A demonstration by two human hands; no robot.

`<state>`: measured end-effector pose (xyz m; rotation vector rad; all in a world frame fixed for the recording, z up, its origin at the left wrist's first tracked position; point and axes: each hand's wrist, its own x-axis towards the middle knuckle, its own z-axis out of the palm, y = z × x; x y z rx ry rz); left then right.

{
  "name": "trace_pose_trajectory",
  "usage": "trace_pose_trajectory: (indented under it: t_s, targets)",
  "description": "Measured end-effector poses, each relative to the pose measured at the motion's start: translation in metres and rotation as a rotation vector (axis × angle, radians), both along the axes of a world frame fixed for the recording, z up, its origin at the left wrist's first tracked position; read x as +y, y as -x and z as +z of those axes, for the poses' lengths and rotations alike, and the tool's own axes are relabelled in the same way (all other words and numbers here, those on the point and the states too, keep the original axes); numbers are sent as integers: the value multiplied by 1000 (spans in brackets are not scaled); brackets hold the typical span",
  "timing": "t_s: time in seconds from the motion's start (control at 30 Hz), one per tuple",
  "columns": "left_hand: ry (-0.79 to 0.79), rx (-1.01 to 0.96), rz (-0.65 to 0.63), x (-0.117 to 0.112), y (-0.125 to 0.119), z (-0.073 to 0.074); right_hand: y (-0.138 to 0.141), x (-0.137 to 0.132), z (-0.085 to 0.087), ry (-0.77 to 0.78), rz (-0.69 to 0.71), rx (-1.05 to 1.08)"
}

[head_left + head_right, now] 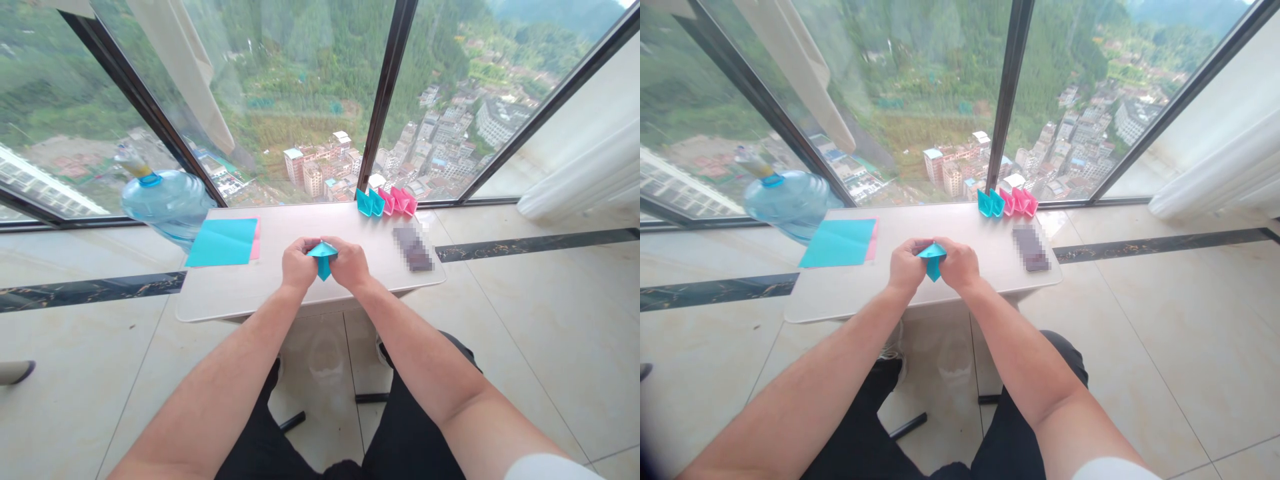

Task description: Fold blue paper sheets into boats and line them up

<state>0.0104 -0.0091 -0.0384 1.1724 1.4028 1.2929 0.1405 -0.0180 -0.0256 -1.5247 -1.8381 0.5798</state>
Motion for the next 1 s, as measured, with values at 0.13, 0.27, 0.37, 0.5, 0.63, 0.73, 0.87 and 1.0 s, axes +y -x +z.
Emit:
trace_pose_trajectory:
  t_s: [0.13,0.27,0.37,0.5,0.63,0.73,0.87,1.0]
  targets:
    - [33,-118,46,4,4,1,0,1,-2,-40,41,155]
    - [92,-198,46,7,11,4,-2,4,-8,-73,25,258]
    - [147,-235,24,8,15,8,-4,7,-12,-38,35,356]
    - [178,-359,-28,9,18,14,-5,9,-13,14,49,474]
    - [200,-504,-128,9,22,21,-7,10,-8,42,39,551]
    - [207,-563,-203,8,27,25,-9,11,-5,53,44,596]
    - [220,-634,-209,7,31,28,-11,12,-6,9,80,565]
    - [227,-557,-182,8,30,25,-10,10,-10,-25,116,466]
